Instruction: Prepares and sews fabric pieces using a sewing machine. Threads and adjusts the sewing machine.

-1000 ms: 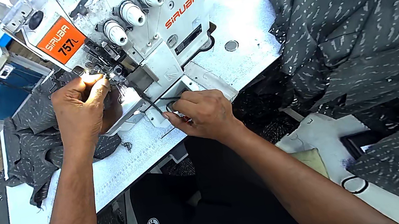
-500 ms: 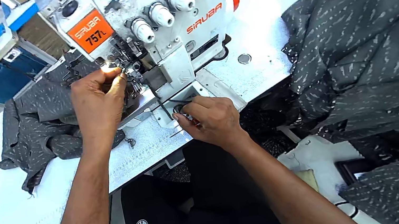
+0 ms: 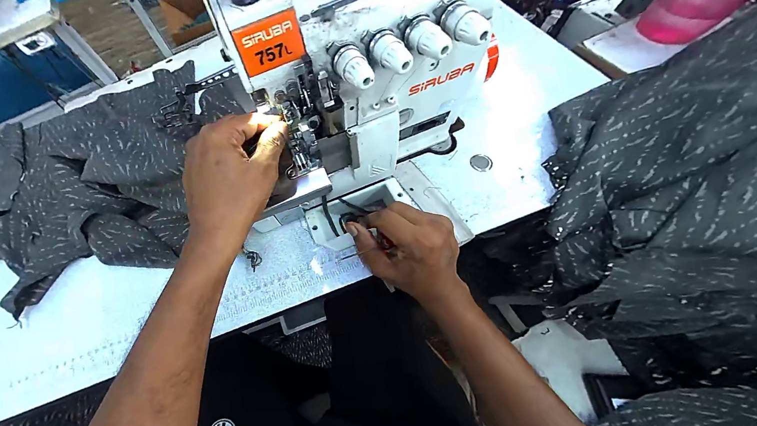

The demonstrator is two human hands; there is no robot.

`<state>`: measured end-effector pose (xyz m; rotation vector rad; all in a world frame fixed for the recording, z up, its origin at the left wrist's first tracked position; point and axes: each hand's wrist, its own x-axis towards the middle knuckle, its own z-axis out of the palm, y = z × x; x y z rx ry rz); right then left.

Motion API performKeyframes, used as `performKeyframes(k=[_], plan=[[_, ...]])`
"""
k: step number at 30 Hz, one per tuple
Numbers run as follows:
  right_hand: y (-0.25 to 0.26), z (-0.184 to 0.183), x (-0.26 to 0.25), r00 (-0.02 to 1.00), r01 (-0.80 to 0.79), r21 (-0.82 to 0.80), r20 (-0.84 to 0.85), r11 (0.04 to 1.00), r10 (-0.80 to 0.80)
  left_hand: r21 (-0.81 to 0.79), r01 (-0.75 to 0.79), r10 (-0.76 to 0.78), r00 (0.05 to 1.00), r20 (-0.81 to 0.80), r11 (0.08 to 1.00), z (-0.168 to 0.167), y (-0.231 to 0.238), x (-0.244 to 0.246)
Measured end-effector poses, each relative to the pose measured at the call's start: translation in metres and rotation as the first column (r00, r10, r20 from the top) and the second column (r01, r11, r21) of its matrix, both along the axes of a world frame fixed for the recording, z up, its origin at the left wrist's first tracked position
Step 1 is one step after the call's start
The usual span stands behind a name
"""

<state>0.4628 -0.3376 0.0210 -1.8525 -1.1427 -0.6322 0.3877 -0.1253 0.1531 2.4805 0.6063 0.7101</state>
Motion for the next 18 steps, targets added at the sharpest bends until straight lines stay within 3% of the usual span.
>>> performKeyframes(k=[7, 18], plan=[[0.000, 0.000, 0.000, 1.000, 0.005, 0.003, -0.005, 1.000, -0.005, 0.066, 0.141, -0.141, 0.990, -0.003, 0.988, -0.001, 0.012, -0.001], [0.000, 0.000, -0.002, 1.000, 0.016, 0.003, -0.004, 1.000, -0.016, 0.036, 0.261, -0.261, 0.965, -0.006, 0.965, 0.002, 0.023, 0.004]])
